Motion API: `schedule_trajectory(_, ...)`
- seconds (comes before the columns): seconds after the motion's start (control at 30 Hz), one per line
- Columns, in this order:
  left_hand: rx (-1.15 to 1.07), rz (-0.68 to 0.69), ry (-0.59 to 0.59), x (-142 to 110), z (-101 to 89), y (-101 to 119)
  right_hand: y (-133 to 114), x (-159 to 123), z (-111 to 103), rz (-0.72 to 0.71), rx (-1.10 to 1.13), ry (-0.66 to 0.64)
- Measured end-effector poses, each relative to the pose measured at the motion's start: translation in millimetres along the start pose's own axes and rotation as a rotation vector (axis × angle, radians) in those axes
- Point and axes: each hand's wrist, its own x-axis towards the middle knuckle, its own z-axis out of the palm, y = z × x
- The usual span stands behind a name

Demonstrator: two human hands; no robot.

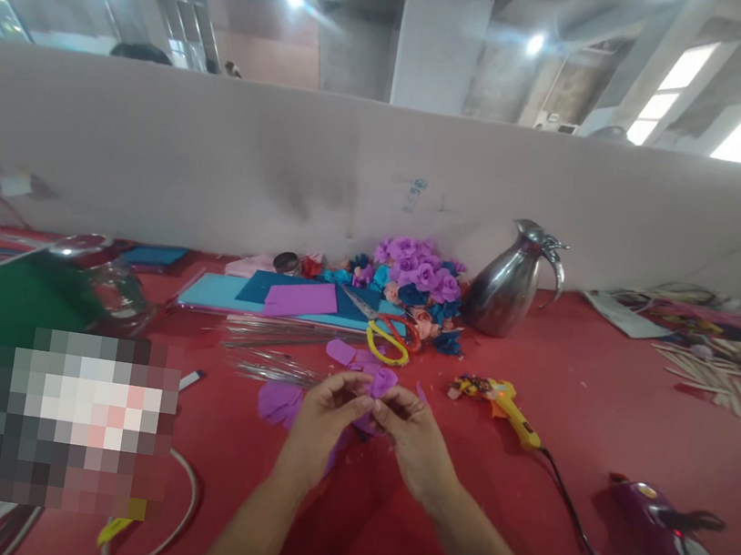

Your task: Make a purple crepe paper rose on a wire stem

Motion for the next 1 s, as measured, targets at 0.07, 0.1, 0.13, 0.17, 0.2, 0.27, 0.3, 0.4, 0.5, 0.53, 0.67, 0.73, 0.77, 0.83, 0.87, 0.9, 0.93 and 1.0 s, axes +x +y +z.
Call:
schedule_trajectory(0.07, 0.077, 0.014, -0.037, 2, -3.4, -1, -3, 1, -1, 0.013, -0.013, 0.004)
schedule_trajectory(0.1, 0.126, 0.034, -0.057, 2, -4.9, 0, -4, 1, -2, 0.014, -0.019, 0.004)
schedule_trajectory(0.13, 0.174, 0.055, -0.078, 3, -6.1, 0, -5, 2, -2, 0.013, -0.026, 0.004)
schedule_trajectory(0.17, 0.214, 0.077, -0.097, 3, -7.1, 0, -5, 3, -3, 0.009, -0.037, 0.002)
schedule_trajectory(0.2, 0.242, 0.096, -0.112, 4, -7.9, 0, -6, 3, -3, 0.002, -0.050, -0.001)
schedule_trajectory(0.27, 0.257, 0.116, -0.111, 4, -8.5, 1, -7, 4, -4, -0.013, -0.081, -0.009)
schedule_trajectory(0.3, 0.254, 0.117, -0.101, 4, -8.4, 1, -8, 5, -4, -0.020, -0.098, -0.011)
schedule_trajectory(0.4, 0.218, 0.089, -0.059, 4, -7.1, 3, -13, 2, -5, -0.059, -0.148, -0.004)
schedule_trajectory(0.5, 0.197, 0.065, -0.047, 3, -5.1, 6, -21, -4, -6, -0.152, -0.178, 0.008)
schedule_trajectory(0.53, 0.206, 0.071, -0.048, 3, -4.4, 7, -23, -6, -6, -0.191, -0.189, 0.014)
schedule_trajectory(0.67, 0.302, 0.121, -0.056, 3, -2.7, 7, -31, -12, -7, -0.337, -0.274, 0.043)
schedule_trajectory(0.73, 0.340, 0.125, -0.052, 3, -2.8, 4, -33, -12, -7, -0.368, -0.342, 0.041)
schedule_trajectory(0.77, 0.348, 0.124, -0.047, 3, -3.1, 3, -34, -12, -6, -0.368, -0.380, 0.042)
schedule_trajectory(0.83, 0.346, 0.121, -0.037, 4, -3.9, 1, -35, -12, -5, -0.355, -0.450, 0.050)
schedule_trajectory(0.87, 0.341, 0.119, -0.034, 4, -4.2, 0, -36, -12, -5, -0.351, -0.475, 0.055)
schedule_trajectory(0.9, 0.334, 0.115, -0.035, 5, -4.5, -1, -36, -12, -5, -0.352, -0.494, 0.059)
schedule_trajectory(0.93, 0.323, 0.111, -0.038, 5, -4.5, -1, -37, -12, -4, -0.358, -0.507, 0.061)
schedule_trajectory(1.0, 0.300, 0.099, -0.045, 6, -4.4, -1, -38, -13, -4, -0.366, -0.521, 0.059)
